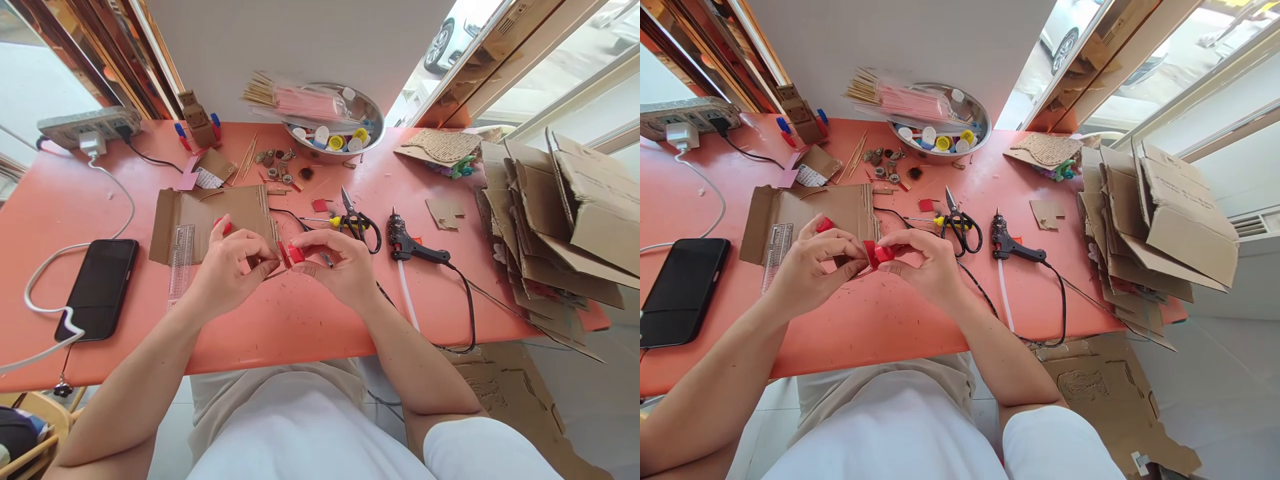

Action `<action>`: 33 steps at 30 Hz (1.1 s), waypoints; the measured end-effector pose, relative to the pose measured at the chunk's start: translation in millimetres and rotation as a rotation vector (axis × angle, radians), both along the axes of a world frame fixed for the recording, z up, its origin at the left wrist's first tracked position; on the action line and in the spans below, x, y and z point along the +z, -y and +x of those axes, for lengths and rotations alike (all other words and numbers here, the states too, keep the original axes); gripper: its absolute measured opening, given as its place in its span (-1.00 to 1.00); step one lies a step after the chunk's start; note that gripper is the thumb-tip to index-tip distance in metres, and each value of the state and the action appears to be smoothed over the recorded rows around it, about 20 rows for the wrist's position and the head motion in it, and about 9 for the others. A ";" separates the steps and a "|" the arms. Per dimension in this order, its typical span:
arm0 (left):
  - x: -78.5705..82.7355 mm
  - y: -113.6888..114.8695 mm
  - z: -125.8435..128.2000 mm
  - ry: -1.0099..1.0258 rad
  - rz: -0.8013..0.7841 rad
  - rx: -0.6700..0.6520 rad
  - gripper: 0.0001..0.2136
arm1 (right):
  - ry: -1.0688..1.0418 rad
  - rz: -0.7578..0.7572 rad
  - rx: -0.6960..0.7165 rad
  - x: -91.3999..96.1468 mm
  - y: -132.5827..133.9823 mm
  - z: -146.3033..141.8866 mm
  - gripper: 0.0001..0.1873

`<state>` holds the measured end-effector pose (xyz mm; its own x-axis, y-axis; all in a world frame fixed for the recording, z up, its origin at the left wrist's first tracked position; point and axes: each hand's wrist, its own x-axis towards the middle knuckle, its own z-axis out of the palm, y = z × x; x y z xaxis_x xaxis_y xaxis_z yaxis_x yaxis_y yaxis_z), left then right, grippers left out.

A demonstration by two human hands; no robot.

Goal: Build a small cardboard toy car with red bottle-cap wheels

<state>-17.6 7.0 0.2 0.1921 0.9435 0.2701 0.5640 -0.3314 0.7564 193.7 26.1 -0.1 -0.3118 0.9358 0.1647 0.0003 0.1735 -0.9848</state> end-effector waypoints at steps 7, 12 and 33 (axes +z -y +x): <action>-0.6 1.4 -0.7 -0.042 0.000 0.003 -0.79 | -0.022 0.043 0.011 -1.9 2.0 -0.1 -0.60; 4.2 3.6 0.3 -0.119 -0.037 0.019 -0.74 | -0.037 0.058 0.069 -3.8 0.5 0.1 -0.57; 7.6 0.3 -7.6 -0.229 -0.031 -0.019 -0.73 | -0.062 0.094 0.101 -4.8 -2.5 -0.5 -0.58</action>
